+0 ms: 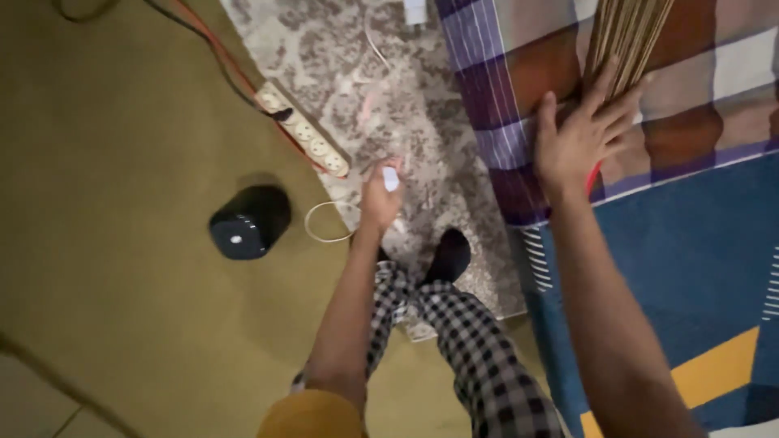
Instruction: Fold a sarong and place it on a shelf, then tidy up various items and a blanket using a broom.
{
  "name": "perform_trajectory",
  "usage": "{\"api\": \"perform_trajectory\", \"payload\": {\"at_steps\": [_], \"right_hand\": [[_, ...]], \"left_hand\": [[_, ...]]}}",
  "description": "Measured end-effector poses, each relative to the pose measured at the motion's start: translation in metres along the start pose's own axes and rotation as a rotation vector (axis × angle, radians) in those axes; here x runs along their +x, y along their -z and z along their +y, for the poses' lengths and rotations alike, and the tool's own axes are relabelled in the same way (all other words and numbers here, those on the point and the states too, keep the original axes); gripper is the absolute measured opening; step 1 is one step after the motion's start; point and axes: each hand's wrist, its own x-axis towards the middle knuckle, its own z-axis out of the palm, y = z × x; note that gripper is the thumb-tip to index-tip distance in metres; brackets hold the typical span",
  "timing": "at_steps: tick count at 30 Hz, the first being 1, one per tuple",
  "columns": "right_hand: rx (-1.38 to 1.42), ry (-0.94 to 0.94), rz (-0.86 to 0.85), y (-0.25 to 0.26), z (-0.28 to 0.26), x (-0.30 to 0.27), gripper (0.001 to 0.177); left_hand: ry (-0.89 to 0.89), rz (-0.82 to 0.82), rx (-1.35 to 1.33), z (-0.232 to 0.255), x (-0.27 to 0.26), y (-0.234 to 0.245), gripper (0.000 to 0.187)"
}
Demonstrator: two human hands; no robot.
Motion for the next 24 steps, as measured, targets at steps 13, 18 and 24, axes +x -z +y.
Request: {"api": "perform_trajectory", "payload": {"at_steps": [13,18,24], "right_hand": [[0.642,0.929,-0.474,0.279,-0.136,-0.146,0.052],[0.606,1.016,-0.38,0.372,-0.144,-0.16,0.038],[1.157,0.594,-0.631,0.454,-0.131,-0.188,0.033]], "left_hand": [[-0.094,-0.195,0.095,0.341,-0.089,0.176,0.081],[-0.074,-0.259,0.125,0.43,-0.125,0.231,0.075],[-0.657,-0.057,0.1,0.533,-0.123,0.276,0.07]]}}
